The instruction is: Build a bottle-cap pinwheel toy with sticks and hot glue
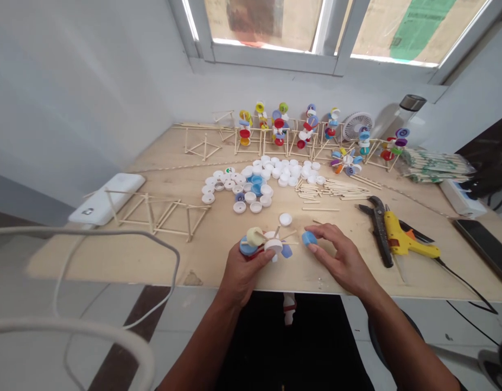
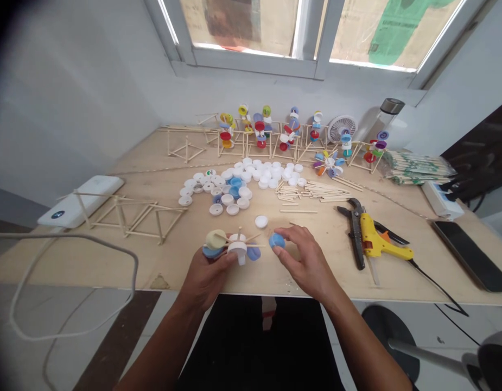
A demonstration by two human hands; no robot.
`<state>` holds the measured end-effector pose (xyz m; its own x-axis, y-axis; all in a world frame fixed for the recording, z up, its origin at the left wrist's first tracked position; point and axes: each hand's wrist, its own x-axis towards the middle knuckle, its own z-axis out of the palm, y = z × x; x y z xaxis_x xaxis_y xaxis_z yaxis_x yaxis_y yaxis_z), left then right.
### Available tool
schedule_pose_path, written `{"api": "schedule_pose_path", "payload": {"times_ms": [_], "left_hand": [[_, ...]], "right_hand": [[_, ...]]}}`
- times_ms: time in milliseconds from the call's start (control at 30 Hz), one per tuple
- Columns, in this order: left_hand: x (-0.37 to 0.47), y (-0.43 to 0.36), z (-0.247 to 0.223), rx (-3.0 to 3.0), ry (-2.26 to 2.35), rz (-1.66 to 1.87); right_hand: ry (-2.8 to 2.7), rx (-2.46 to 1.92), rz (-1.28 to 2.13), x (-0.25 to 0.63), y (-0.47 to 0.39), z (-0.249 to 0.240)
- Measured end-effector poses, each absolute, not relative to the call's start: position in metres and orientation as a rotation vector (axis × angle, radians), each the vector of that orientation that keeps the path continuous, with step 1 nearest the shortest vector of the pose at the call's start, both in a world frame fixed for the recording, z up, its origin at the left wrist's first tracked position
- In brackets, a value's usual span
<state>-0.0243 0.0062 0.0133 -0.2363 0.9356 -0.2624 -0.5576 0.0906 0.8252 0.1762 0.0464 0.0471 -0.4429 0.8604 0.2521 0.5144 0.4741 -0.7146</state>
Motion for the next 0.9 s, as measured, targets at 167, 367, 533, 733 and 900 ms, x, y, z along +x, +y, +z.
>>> {"api": "schedule_pose_path", "payload": {"times_ms": [167, 367, 533, 733, 900], "left_hand": [[-0.024, 0.004, 0.013, 0.481, 1.065, 1.476], [-0.023, 0.004, 0.013, 0.509, 1.080, 1.469], [-0.024, 0.004, 0.011, 0.537, 1.069, 1.445], [-0.025, 0.004, 0.011, 0.558, 1.094, 1.428], [-0.026, 0.005, 0.008, 0.601, 1.075, 1.420]], "right_hand": [[-2.134, -1.079, 0.846, 0.172, 0.040, 0.052], [-2.159, -1.029, 0.838, 0.170, 0.043, 0.052], [-2.196, -1.010, 0.805, 0.168, 0.044, 0.053], [-2.240, -1.020, 0.788, 0.164, 0.045, 0.054], [-2.266, -1.022, 0.796, 0.161, 0.047, 0.054]]}}
